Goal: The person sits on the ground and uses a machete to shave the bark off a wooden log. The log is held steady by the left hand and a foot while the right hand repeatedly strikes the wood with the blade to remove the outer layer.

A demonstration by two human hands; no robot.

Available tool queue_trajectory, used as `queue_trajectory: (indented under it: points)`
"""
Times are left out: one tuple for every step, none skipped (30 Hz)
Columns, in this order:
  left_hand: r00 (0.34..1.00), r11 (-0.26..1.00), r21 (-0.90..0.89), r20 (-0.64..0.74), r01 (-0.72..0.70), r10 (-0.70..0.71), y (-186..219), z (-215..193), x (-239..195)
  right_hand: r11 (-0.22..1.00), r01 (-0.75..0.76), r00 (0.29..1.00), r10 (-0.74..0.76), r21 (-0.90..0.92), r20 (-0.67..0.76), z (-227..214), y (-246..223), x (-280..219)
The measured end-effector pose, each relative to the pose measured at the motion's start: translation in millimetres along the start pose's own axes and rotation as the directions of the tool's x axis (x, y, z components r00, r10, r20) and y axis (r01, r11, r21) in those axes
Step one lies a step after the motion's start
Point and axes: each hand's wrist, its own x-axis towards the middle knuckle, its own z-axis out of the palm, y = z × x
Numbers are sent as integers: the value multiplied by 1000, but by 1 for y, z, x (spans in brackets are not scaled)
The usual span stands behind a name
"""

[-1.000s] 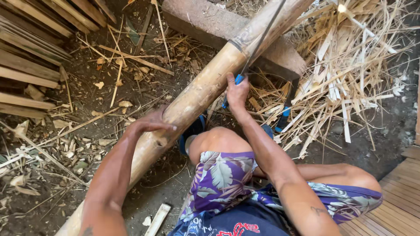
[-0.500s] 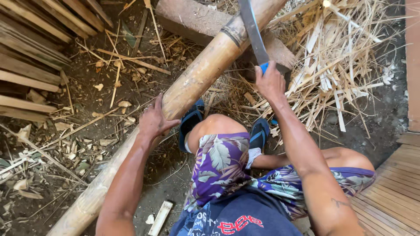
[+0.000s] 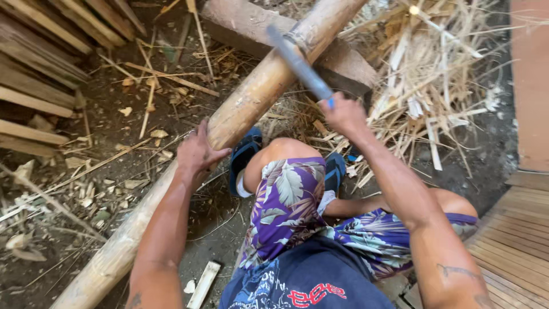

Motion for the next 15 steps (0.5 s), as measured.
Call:
queue_trajectory:
  points:
    - [1000, 1000, 2, 1, 1, -1, 1, 1, 1, 988, 119, 993, -120, -102, -3, 12, -8, -4]
    - [1000, 1000, 5, 1, 1, -1, 3, 2, 2, 951, 234, 971, -237, -203, 7, 16, -10, -3]
    - [1000, 1000, 14, 6, -1, 1, 2, 0, 3, 946, 220, 975, -209, -237, 69, 15, -9, 1]
    - [1000, 1000, 17, -4, 9, -9, 1, -2, 6, 940, 207, 975, -177, -271, 131, 10, -4, 9]
    - [1000, 1000, 17, -3, 26, -26, 3, 1, 3, 931, 201, 968, -142, -305, 205, 8, 4, 14]
    - [999, 999, 18, -1, 43, -43, 5, 3, -2, 985, 72, 997, -76, -157, -20, -8, 19, 26]
    - [999, 999, 15, 0, 35, -35, 8, 5, -1, 1000, -26, 970, 28, 11, -241, -34, 37, 42]
    - [1000, 1000, 12, 2, 26, -26, 11, 7, -2, 986, -112, 949, 144, 125, -282, -46, 45, 46]
    - [1000, 1000, 19, -5, 18, -18, 9, 2, -2, 950, -184, 914, 260, 252, -313, -53, 44, 48]
    - [1000, 1000, 18, 3, 24, -24, 6, -3, -2, 964, -171, 928, 227, 202, -296, -54, 36, 49]
    - [1000, 1000, 13, 15, 24, -24, 5, -5, -1, 975, -163, 940, 199, 148, -278, -55, 29, 47]
    - [999, 1000, 8, 26, 24, -24, 5, -7, 3, 984, -154, 950, 173, 93, -259, -54, 21, 45]
    - [998, 999, -14, 53, 31, -30, 1, -9, 6, 994, -102, 969, 109, 40, -223, -44, 8, 37]
    - [996, 999, -36, 80, 38, -35, -4, -11, 12, 999, -48, 982, 45, -11, -184, -31, -7, 27]
    - [993, 997, -55, 114, 46, -39, -8, -10, 14, 997, -9, 994, 0, -76, -113, -16, -22, 19]
